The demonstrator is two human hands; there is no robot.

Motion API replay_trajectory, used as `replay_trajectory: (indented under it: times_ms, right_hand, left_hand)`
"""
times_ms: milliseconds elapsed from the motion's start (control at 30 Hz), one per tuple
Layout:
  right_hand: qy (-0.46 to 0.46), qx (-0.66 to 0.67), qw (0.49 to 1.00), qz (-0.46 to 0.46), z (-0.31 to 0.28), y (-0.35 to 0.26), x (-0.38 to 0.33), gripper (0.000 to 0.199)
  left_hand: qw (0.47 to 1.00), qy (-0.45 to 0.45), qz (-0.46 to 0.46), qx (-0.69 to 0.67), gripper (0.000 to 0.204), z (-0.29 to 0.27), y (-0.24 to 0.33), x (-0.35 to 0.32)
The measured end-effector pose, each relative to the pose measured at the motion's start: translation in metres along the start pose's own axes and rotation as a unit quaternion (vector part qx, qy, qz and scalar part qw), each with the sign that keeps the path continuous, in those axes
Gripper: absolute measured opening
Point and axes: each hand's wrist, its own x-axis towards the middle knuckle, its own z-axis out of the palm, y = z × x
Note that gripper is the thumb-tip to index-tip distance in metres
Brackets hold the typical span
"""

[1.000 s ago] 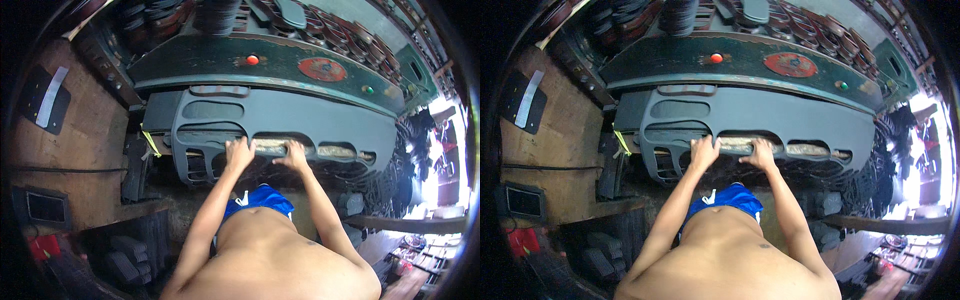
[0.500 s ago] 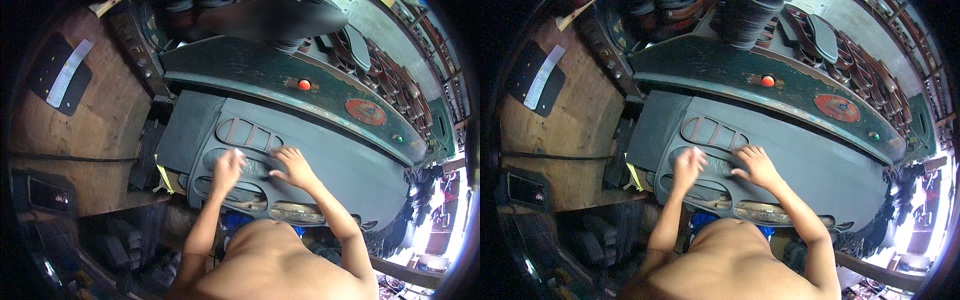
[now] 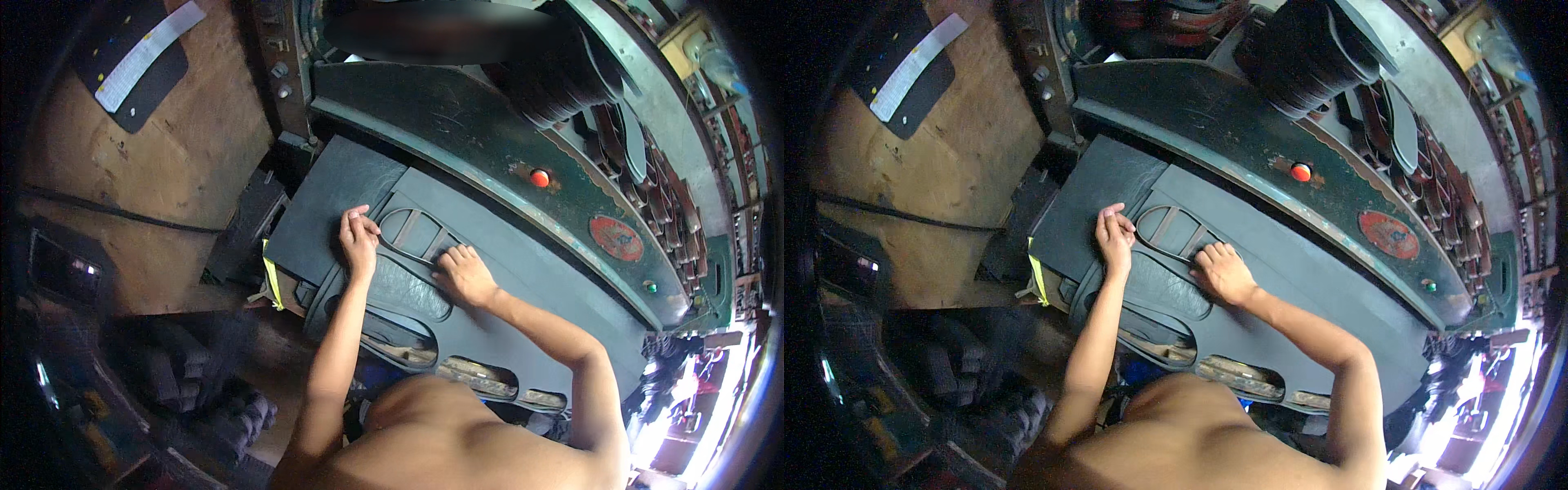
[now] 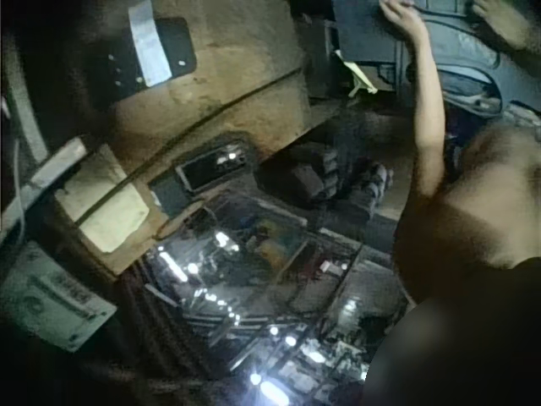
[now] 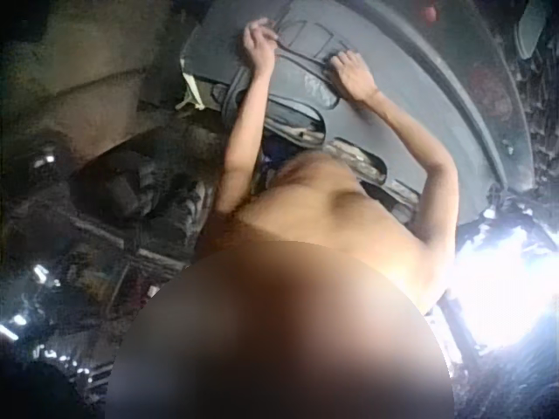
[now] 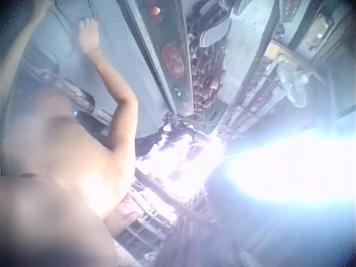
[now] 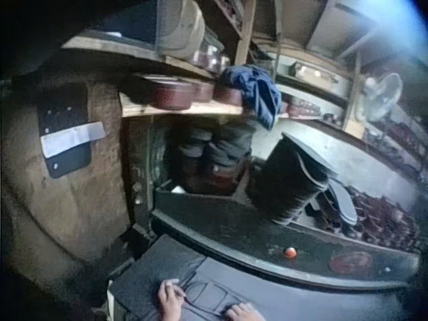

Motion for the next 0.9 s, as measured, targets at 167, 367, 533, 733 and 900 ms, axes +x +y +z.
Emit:
replay_trajectory:
  times_ms: [167,367,533,733,900]
  right_hand:
    - [-0.091,-0.003,0.994,0.055,-0.010,-0.009,0.015,0.021]
    - [-0.117,0.082,0.989,0.049,-0.046,0.004,0.024,0.019]
    - [-0.136,0.048,0.989,0.023,-0.041,-0.003,0.025,0.018]
    - [-0.150,0.316,0.926,0.143,-0.094,0.040,0.032,0.012]
    - [-0.171,0.688,0.648,0.278,-0.172,0.061,0.000,0.024]
  left_hand:
    - [0.999,-0.009,-0.018,0.031,0.034,0.000,0.006,0.001]
    - [1.000,-0.017,-0.012,-0.001,0.029,-0.007,0.008,-0.002]
    - [1.000,-0.015,-0.026,-0.004,0.026,-0.007,0.009,-0.001]
    - [0.999,-0.024,-0.027,-0.012,0.025,-0.007,0.012,-0.004]
    - [0.999,-0.034,-0.036,-0.009,0.022,-0.008,0.007,-0.004]
